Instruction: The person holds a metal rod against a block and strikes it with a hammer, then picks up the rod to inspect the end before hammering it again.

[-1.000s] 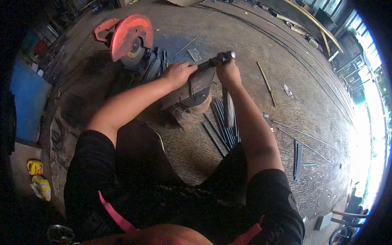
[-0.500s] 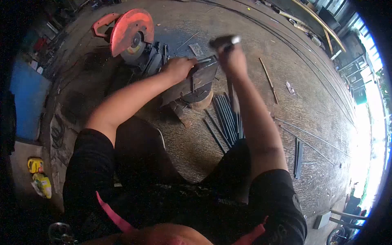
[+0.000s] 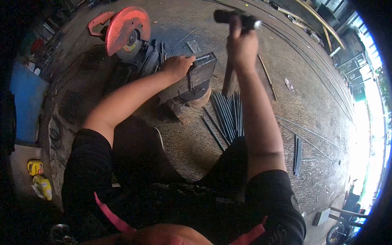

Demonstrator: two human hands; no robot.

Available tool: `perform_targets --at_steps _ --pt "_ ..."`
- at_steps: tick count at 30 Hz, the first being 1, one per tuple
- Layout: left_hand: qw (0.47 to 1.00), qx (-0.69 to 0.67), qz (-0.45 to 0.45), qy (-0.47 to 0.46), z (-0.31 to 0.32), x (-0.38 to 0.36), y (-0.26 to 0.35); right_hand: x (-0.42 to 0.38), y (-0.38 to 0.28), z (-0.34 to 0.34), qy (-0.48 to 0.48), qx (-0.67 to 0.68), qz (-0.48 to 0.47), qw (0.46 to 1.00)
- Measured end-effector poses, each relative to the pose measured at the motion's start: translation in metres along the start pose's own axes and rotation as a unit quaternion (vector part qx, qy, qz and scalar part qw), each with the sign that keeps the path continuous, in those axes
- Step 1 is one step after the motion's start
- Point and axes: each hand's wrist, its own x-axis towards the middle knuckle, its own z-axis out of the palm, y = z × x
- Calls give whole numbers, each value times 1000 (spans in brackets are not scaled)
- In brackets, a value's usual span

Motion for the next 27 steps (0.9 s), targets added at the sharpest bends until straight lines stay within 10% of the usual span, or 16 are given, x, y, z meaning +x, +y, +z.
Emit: perform_targets --at_steps 4,27 --pt "1000 -12 18 -4 -1 0 0 -31 77 37 -147 -298 75 940" --pt "993 -106 -14 -44 19 -2 -28 -37 77 30 -188 -267 86 941"
